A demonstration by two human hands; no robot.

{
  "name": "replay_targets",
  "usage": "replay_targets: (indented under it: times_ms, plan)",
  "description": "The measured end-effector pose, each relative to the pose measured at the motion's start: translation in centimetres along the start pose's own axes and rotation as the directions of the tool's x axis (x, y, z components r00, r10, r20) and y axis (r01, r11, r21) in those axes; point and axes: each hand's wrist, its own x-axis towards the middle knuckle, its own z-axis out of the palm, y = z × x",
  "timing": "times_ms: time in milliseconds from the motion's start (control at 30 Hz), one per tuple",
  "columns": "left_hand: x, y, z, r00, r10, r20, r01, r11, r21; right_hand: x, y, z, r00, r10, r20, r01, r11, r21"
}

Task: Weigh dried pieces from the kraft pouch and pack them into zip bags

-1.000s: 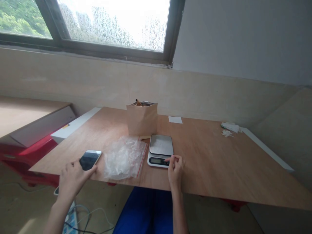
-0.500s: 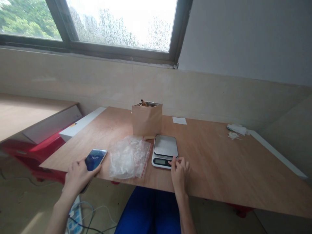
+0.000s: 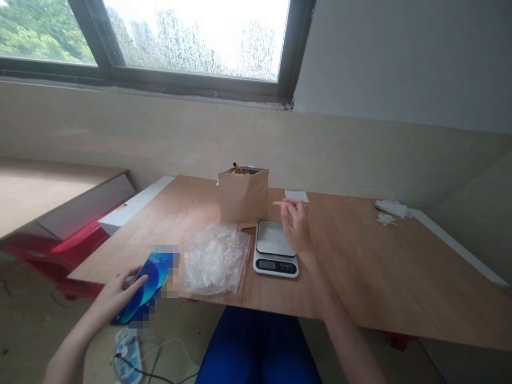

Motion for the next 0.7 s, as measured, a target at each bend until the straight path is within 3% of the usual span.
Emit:
replay_targets:
  times_ms: [100,267,400,600,700]
  plan:
    - [0.5,-0.1,-0.5,0.989,0.046,0.139,-0.038,0.997,-0.06,6.0,-1.0,1.2,0.992,-0.123,0.014,0.123,0.992,0.012]
    - [1.4,1.2,-0.4,0.984,0.055,0.17,-0.032,0.99,-0.135,12.5,-1.7,4.5,0.945,-0.194,0.264,0.2,0.98,0.004]
    - [1.5,1.7,-0.4,0.989,0.048,0.138,-0.017,0.976,-0.219,13.8,-1.9,6.8,0.863,-0.14,0.485,0.193,0.979,-0.061]
    - [1.0,0.5,-1.1,0.975,0.063,0.214,-0.015,0.976,-0.218,14.5,-2.0,8.1,0.878,0.005,0.479,0.038,0.996,-0.081]
    - [1.0,-0.1,-1.1,0.971,0.079,0.227,-0.025,0.972,-0.233,15.1,-2.0,8.0,0.846,0.052,0.531,-0.026,0.998,-0.058]
